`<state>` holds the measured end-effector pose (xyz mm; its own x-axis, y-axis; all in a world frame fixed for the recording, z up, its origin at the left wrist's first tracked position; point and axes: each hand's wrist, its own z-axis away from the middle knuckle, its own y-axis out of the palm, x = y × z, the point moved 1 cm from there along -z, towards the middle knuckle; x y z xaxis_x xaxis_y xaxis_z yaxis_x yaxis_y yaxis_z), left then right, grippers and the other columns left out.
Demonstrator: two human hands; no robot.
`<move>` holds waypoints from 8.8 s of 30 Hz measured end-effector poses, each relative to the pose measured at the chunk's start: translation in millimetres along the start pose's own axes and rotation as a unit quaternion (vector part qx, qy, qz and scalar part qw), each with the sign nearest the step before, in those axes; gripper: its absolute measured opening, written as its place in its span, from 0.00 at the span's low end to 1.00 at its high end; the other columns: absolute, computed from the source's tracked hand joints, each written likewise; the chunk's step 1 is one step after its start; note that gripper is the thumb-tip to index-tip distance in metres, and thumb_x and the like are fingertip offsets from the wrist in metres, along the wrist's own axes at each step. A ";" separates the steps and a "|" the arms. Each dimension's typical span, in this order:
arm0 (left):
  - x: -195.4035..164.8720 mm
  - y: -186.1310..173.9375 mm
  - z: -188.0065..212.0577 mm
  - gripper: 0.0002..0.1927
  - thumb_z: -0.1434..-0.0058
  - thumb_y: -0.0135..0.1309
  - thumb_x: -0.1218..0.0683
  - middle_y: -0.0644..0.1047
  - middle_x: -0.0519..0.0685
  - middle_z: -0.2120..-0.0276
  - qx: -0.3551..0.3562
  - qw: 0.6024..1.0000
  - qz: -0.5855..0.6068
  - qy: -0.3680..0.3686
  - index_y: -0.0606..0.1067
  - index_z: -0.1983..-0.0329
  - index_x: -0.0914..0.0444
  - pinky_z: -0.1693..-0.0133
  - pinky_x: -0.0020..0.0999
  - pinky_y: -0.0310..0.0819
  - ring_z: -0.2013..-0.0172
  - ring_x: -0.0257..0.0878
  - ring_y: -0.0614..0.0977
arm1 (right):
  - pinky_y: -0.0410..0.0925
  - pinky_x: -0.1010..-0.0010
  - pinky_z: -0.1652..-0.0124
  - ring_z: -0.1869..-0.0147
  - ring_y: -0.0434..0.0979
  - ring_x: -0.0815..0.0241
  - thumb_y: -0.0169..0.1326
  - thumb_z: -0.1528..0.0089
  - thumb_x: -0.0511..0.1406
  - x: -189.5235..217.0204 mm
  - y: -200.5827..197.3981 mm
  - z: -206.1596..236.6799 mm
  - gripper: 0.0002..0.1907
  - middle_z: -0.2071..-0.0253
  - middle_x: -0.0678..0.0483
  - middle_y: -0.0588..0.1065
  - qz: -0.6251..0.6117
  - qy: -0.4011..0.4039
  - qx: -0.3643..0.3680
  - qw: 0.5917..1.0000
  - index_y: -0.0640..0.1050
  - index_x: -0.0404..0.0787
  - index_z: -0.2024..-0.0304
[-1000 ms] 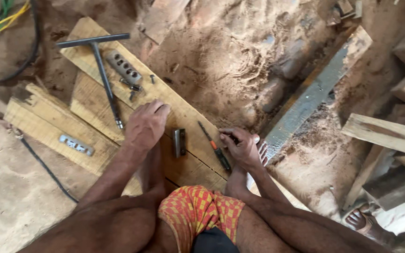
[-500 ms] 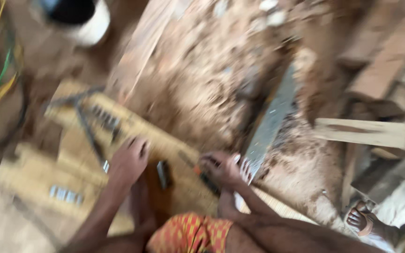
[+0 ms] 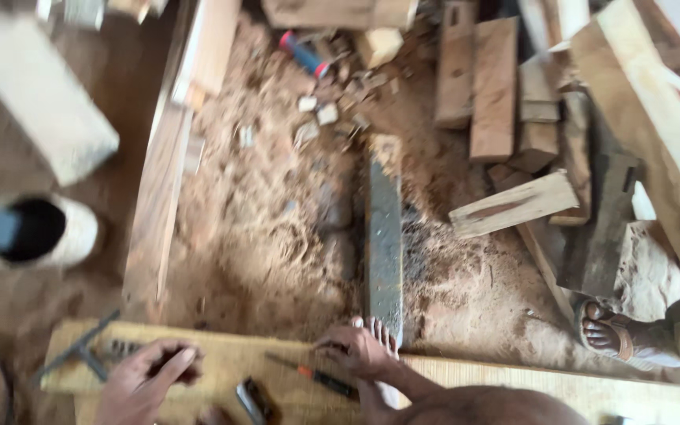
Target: The person sits on a wooden plank and assembles metal lock mechanisms using a screwdriver. They insert screws into the lock body, align the faceplate, and tighten the screws to secure the parts together. The person handles multiple lock units one at a time, placing completed units aside.
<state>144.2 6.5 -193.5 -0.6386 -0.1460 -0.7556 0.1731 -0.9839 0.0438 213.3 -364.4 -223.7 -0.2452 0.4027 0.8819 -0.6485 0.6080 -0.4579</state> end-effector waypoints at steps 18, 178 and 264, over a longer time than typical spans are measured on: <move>-136.5 65.4 -38.7 0.12 0.38 0.60 0.45 0.86 0.48 0.74 0.146 0.855 -0.497 -0.011 0.82 0.59 0.56 0.64 0.34 0.81 0.72 0.33 0.87 | 0.75 0.64 0.55 0.54 0.85 0.53 0.59 0.36 0.39 37.1 -14.3 -28.2 0.13 0.57 0.47 0.83 -0.107 0.150 -0.041 0.982 0.83 0.38 0.54; -4.1 -0.3 39.3 0.12 0.34 0.50 0.49 0.82 0.48 0.56 -0.100 0.848 -0.490 0.174 0.79 0.52 0.54 0.55 0.47 0.78 0.56 0.49 0.83 | 0.71 0.80 0.72 0.72 0.78 0.72 0.56 0.32 0.33 69.1 -7.4 -46.4 0.10 0.68 0.54 0.80 -0.139 0.230 -0.028 0.963 0.83 0.39 0.50; -241.0 163.2 -194.4 0.24 0.39 0.65 0.49 0.78 0.52 0.55 -0.288 0.869 -0.377 0.140 0.73 0.43 0.63 0.75 0.36 0.73 0.69 0.39 0.77 | 0.70 0.76 0.83 0.80 0.76 0.68 0.57 0.33 0.38 93.8 -147.6 -311.1 0.21 0.69 0.49 0.81 -0.010 0.078 -0.202 0.976 0.74 0.30 0.42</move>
<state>472.1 -98.9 -131.4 -0.5401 0.6285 -0.5597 0.1825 -0.5618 -0.8069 510.2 -203.5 -108.3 -0.1026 0.4678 0.8779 -0.3073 0.8245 -0.4752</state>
